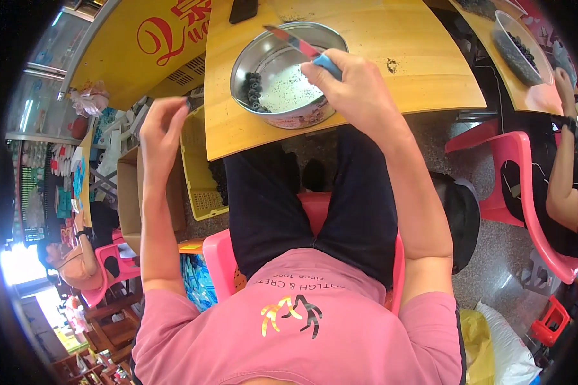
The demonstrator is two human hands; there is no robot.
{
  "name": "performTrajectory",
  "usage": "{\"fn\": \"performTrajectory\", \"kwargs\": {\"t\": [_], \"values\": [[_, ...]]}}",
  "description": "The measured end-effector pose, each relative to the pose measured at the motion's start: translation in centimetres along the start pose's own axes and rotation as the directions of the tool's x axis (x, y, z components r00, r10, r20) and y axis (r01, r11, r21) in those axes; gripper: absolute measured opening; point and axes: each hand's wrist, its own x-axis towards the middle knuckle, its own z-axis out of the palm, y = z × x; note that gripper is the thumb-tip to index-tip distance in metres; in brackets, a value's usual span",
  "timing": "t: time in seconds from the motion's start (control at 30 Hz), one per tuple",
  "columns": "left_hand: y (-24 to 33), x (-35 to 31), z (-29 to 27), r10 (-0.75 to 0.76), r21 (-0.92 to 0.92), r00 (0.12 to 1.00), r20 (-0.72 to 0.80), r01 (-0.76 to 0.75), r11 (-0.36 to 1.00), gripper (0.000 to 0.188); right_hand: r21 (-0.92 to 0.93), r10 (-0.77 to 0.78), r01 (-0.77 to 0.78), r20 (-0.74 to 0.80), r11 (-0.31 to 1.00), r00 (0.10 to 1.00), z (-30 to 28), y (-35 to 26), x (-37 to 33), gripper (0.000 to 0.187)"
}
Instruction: Manually trimming small black parts using a handheld knife over a metal bowl.
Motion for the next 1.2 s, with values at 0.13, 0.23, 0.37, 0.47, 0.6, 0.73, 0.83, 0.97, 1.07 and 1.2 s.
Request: {"fn": "performTrajectory", "kwargs": {"t": [0.13,0.23,0.37,0.47,0.6,0.73,0.83,0.97,1.07,1.2], "values": [[5.2,5.4,4.4,0.431,0.113,0.868,0.246,-0.467,0.877,0.011,-0.084,0.070,-0.069,0.006,0.994,0.998,-0.5,0.5,0.2,0.035],[6.0,8.3,8.0,0.453,0.405,0.695,0.558,-0.705,0.582,0.010,0.011,0.085,-0.085,0.020,0.996,0.996,-0.5,1.2,0.5,0.034],[5.8,10.4,11.4,0.091,0.535,0.582,0.808,-0.790,0.299,0.013,-0.005,0.042,-0.042,0.010,0.999,0.999,-0.1,1.0,0.6,0.033],[5.7,11.1,12.5,0.064,0.487,0.532,0.844,-0.811,0.324,0.009,-0.033,0.030,-0.030,-0.007,0.999,1.000,-0.1,0.8,0.5,0.033],[4.7,12.0,12.6,0.068,0.420,0.520,0.852,-0.755,0.504,0.010,-0.049,0.030,-0.031,-0.023,0.998,0.999,-0.1,0.9,0.5,0.034],[4.6,11.8,12.4,0.086,0.394,0.525,0.847,-0.728,0.561,0.010,-0.096,0.010,-0.011,-0.013,0.995,1.000,-0.1,0.9,0.5,0.036],[4.4,11.5,12.0,0.279,0.360,0.607,0.744,-0.716,0.598,0.012,-0.039,0.009,-0.010,-0.023,0.999,1.000,-0.1,0.8,0.5,0.037],[6.7,10.6,10.3,0.199,-0.129,0.774,0.601,-0.152,0.980,0.017,0.058,-0.002,0.008,-0.108,0.998,0.994,-0.2,0.3,0.4,0.033],[8.2,8.6,8.9,0.270,-0.661,0.781,0.564,0.230,0.714,0.021,0.279,0.022,0.007,-0.101,0.960,0.995,0.2,-0.8,0.3,0.028],[9.8,6.3,8.4,0.268,-0.718,0.855,0.443,0.161,0.677,0.022,0.511,0.068,-0.043,-0.030,0.858,0.997,0.6,-2.1,-0.2,0.025]]}}
